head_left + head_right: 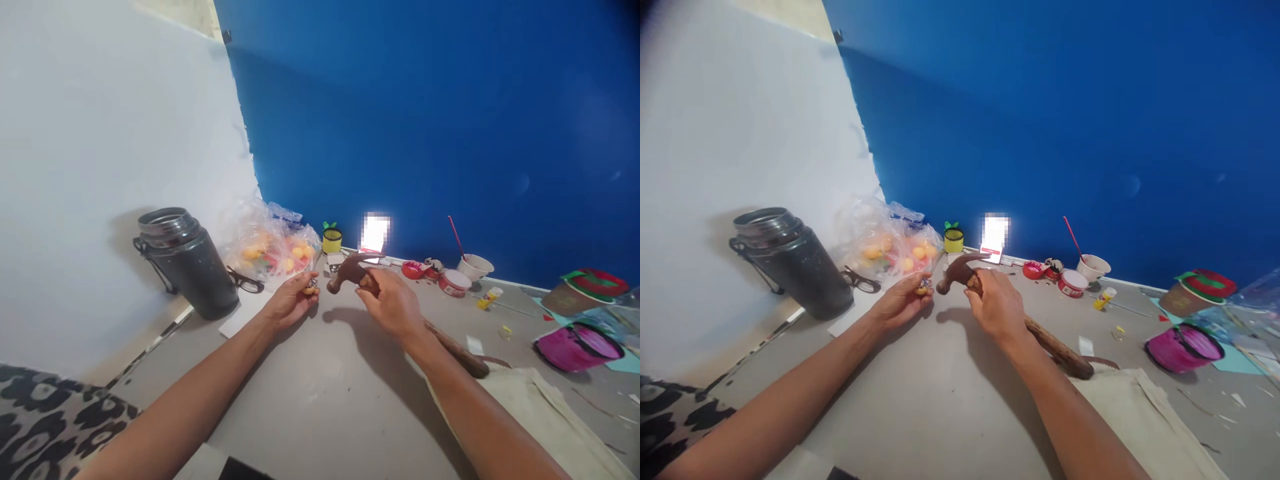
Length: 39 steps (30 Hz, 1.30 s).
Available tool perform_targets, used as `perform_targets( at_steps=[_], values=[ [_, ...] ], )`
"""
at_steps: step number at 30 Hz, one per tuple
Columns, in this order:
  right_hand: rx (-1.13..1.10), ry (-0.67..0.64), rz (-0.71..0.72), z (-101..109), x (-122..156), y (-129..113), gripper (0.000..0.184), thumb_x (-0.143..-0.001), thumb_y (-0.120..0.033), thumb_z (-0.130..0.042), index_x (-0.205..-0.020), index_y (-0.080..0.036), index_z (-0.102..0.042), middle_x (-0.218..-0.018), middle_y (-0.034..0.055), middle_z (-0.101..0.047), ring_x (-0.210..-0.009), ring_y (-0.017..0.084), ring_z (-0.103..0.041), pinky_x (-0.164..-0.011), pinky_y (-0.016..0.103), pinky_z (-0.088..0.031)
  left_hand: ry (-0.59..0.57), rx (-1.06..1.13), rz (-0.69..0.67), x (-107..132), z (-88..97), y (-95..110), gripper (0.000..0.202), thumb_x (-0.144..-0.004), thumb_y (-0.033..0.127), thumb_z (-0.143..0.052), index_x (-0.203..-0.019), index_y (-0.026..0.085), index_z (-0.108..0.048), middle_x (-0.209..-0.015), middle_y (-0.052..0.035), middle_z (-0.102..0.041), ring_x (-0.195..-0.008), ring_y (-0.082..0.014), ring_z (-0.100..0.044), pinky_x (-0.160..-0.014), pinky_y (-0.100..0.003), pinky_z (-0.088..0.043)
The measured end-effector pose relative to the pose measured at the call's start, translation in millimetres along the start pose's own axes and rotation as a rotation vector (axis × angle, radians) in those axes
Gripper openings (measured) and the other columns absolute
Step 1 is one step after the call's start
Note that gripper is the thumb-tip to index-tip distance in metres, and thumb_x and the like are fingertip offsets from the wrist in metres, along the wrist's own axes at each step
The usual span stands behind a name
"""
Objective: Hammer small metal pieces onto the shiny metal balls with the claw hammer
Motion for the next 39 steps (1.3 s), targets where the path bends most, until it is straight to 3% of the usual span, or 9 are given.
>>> perform_targets(
  at_steps=[5,9,13,16,20,26,34,39],
  values=[
    [-0.084,-0.314,-0.092,-22,0,3,0.025,-0.083,-0.029,-0.07,-0.108,-0.026,-0.069,-0.089,0.0009,-0.072,-0.079,0.019,-0.062,-0.065,0.028,-0.033,0.054,0.155,0.08,-6,5.3,6,0.027,-0.102,0.04,-0.057,-0.095,0.014,-0.061,-0.085,-0.009,-0.067,-0.056,-0.0092,-0.053,-0.046,-0.018,-0.042],
    [-0.032,-0.464,-0.067,-35,5,-2,0.011,-0.082,-0.029,-0.07,-0.092,-0.024,-0.068,-0.088,0.0007,-0.071,-0.078,0.018,-0.06,-0.062,0.027,-0.027,0.019,0.202,0.091,-4,4.5,5,0.021,-0.101,0.035,-0.056,-0.095,0.015,-0.061,-0.079,-0.0057,-0.062,-0.055,-0.0094,-0.051,-0.045,-0.018,-0.041],
    [0.026,-0.562,-0.033,-44,11,-7,0.007,-0.083,-0.028,-0.068,-0.087,-0.023,-0.066,-0.087,0.0003,-0.07,-0.078,0.017,-0.059,-0.062,0.028,-0.025,-0.039,0.184,0.134,-1,0.6,3,0.024,-0.102,0.037,-0.056,-0.094,0.015,-0.061,-0.076,-0.0049,-0.061,-0.05,-0.0083,-0.045,-0.044,-0.018,-0.039],
    [0.071,-0.554,0.004,-48,13,-11,0.005,-0.085,-0.027,-0.067,-0.087,-0.022,-0.067,-0.092,0.0024,-0.069,-0.083,0.018,-0.06,-0.062,0.028,-0.025,-0.05,0.196,0.15,0,-1.8,2,0.029,-0.103,0.04,-0.052,-0.092,0.014,-0.061,-0.08,-0.0066,-0.063,-0.05,-0.0081,-0.044,-0.045,-0.019,-0.039],
    [0.186,-0.517,0.07,-53,15,-15,0.008,-0.088,-0.026,-0.066,-0.086,-0.019,-0.069,-0.099,0.0082,-0.068,-0.093,0.022,-0.061,-0.066,0.03,-0.029,-0.039,0.223,0.147,2,-2.6,0,0.022,-0.104,0.031,-0.05,-0.098,0.014,-0.062,-0.076,-0.0042,-0.058,-0.052,-0.008,-0.044,-0.046,-0.018,-0.039],
    [0.168,-0.532,0.107,-60,17,-14,0.01,-0.092,-0.026,-0.063,-0.093,-0.018,-0.069,-0.104,0.0099,-0.068,-0.1,0.024,-0.061,-0.072,0.03,-0.036,-0.079,0.137,0.127,0,-2.4,-7,0.017,-0.101,0.031,-0.056,-0.101,0.014,-0.061,-0.082,-0.0061,-0.062,-0.05,-0.0072,-0.042,-0.043,-0.017,-0.036],
    [0.158,-0.555,0.15,-72,17,-7,0.018,-0.093,-0.028,-0.06,-0.103,-0.016,-0.068,-0.112,0.0137,-0.067,-0.106,0.026,-0.06,-0.08,0.033,-0.041,-0.089,0.115,0.101,2,-5.2,-5,0.017,-0.1,0.021,-0.053,-0.109,0.013,-0.064,-0.09,-0.0116,-0.067,-0.065,-0.0148,-0.06,-0.058,-0.025,-0.05],
    [0.153,-0.541,0.167,-69,18,-9,0.02,-0.092,-0.028,-0.059,-0.106,-0.015,-0.067,-0.114,0.014,-0.067,-0.106,0.027,-0.06,-0.081,0.034,-0.042,-0.145,0.165,0.134,6,-8.4,0,0.018,-0.094,0.018,-0.053,-0.104,0.012,-0.068,-0.09,-0.0126,-0.067,-0.058,-0.0124,-0.052,-0.052,-0.024,-0.045]
  ],
)
Point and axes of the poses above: each hand's wrist, its own x-axis away from the middle knuckle, its own z-axis out of the back of the hand, y = z × x, the point moved 4 cm from there along -x, towards the middle knuckle
